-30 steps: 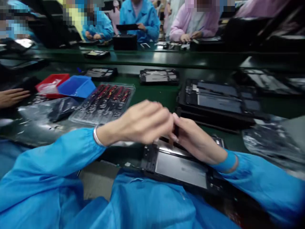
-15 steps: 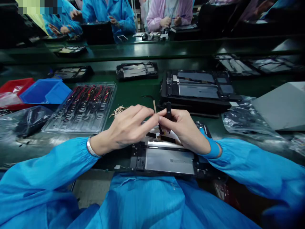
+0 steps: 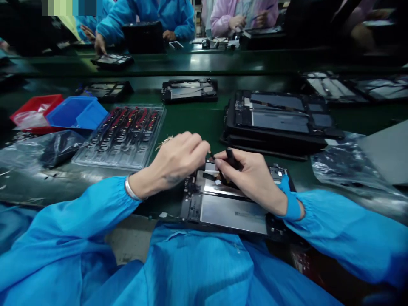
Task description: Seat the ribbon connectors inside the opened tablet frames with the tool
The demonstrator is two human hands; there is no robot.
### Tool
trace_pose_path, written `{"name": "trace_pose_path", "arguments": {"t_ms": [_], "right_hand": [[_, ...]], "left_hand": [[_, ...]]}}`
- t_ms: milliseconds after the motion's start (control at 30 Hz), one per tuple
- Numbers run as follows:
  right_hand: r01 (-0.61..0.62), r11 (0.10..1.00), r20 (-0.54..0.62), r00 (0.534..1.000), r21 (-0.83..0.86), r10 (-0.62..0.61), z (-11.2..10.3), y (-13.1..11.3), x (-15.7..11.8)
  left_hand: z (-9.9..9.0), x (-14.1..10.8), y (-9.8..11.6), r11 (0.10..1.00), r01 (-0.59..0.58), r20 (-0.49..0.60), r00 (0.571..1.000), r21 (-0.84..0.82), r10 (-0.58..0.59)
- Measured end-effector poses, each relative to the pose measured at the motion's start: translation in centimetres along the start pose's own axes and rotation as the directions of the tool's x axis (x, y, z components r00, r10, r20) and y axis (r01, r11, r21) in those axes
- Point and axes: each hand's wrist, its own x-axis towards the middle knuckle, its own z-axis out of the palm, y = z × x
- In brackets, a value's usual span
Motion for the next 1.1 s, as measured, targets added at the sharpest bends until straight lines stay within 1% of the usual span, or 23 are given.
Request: {"name": "trace_pose_path", "arguments": {"t_ms": [67,133,233,300,333,367,400,433,467,500,533,567,600,633,667,700,733,833,900,933,967,1033,1100], "right_hand": [[-0.026,0.999,-0.023,0.999,0.045,0.027,-0.1,0.0,0.2],[-0.063,0.993,-0.021,0.998,0.097,0.065,-0.2,0.0,0.5],[-0.115,0.984,0.001,0.993,0.138,0.116,-0.3,0.0,0.8],[-0.155,0.975,0.009,0.988,0.158,0.156,-0.3,-0.1,0.9],[-0.179,0.968,0.012,0.984,0.176,0.180,-0.3,-0.1,0.9],[-0.198,0.960,0.015,0.980,0.199,0.199,-0.2,-0.1,0.9],[-0.212,0.951,0.018,0.977,0.226,0.213,-0.1,-0.1,0.8],[-0.219,0.941,0.020,0.975,0.258,0.221,0.0,0.0,0.8],[-0.223,0.931,0.024,0.974,0.290,0.225,0.2,0.1,0.7],[-0.221,0.923,0.027,0.974,0.316,0.224,0.3,0.2,0.6],[-0.216,0.918,0.031,0.975,0.334,0.218,0.4,0.3,0.5],[-0.208,0.915,0.036,0.977,0.347,0.209,0.5,0.5,0.4],[-0.201,0.914,0.041,0.979,0.353,0.199,0.6,0.6,0.3],[-0.195,0.916,0.043,0.980,0.351,0.192,0.5,0.7,0.3],[-0.184,0.922,0.034,0.982,0.340,0.184,0.4,0.7,0.3],[-0.165,0.933,0.014,0.985,0.320,0.170,0.2,0.7,0.4],[-0.138,0.947,-0.014,0.989,0.290,0.148,-0.1,0.7,0.5],[-0.013,0.985,-0.098,0.995,0.172,0.030,-1.0,0.4,0.9],[0.056,0.992,-0.105,0.993,0.116,-0.044,-1.4,0.3,1.1],[0.081,0.992,-0.110,0.991,0.097,-0.070,-1.5,0.2,1.2],[0.097,0.992,-0.116,0.989,0.084,-0.087,-1.5,0.1,1.2],[0.092,0.991,-0.139,0.987,0.096,-0.078,-1.6,0.0,1.2],[0.050,0.985,-0.153,0.988,0.167,-0.024,-1.6,-0.2,1.2]], "left_hand": [[0.6,-0.8,-2.0,0.988,0.154,0.101,0.983,-0.014,-0.152],[1.0,-1.9,-4.2,0.971,0.240,0.217,0.948,-0.002,-0.234],[1.0,-3.6,-6.5,0.969,0.242,0.429,0.872,0.040,-0.236],[0.7,-4.2,-6.8,0.974,0.221,0.525,0.824,0.052,-0.215],[0.7,-4.2,-6.6,0.976,0.215,0.534,0.821,0.040,-0.203],[0.7,-4.0,-6.2,0.975,0.223,0.513,0.837,0.001,-0.192],[0.7,-3.6,-5.5,0.966,0.248,0.463,0.866,-0.076,-0.186],[0.9,-3.2,-4.6,0.936,0.287,0.403,0.896,-0.204,-0.186],[1.2,-2.5,-3.6,0.864,0.332,0.343,0.917,-0.379,-0.202],[1.5,-1.9,-2.6,0.732,0.374,0.311,0.922,-0.569,-0.230],[1.8,-1.1,-1.6,0.546,0.407,0.312,0.913,-0.732,-0.263],[2.0,-0.4,-0.6,0.340,0.431,0.343,0.893,-0.836,-0.289],[2.2,0.3,0.1,0.155,0.446,0.387,0.871,-0.882,-0.304],[2.3,0.9,0.6,0.023,0.452,0.423,0.850,-0.892,-0.314],[2.2,1.5,0.9,-0.042,0.452,0.439,0.836,-0.891,-0.328],[2.1,2.0,0.9,-0.044,0.451,0.438,0.834,-0.892,-0.335],[1.9,2.3,0.8,0.005,0.453,0.426,0.842,-0.891,-0.331],[1.1,3.1,-0.2,0.282,0.478,0.439,0.877,-0.832,-0.194],[0.6,3.3,-0.8,0.442,0.455,0.475,0.877,-0.773,-0.072],[0.5,3.3,-1.0,0.500,0.427,0.481,0.876,-0.753,-0.025],[0.4,3.2,-1.1,0.547,0.393,0.477,0.879,-0.740,0.015],[0.5,3.1,-1.2,0.597,0.316,0.441,0.895,-0.737,0.071],[0.6,2.9,-1.1,0.626,0.220,0.311,0.950,-0.748,0.038]]}}
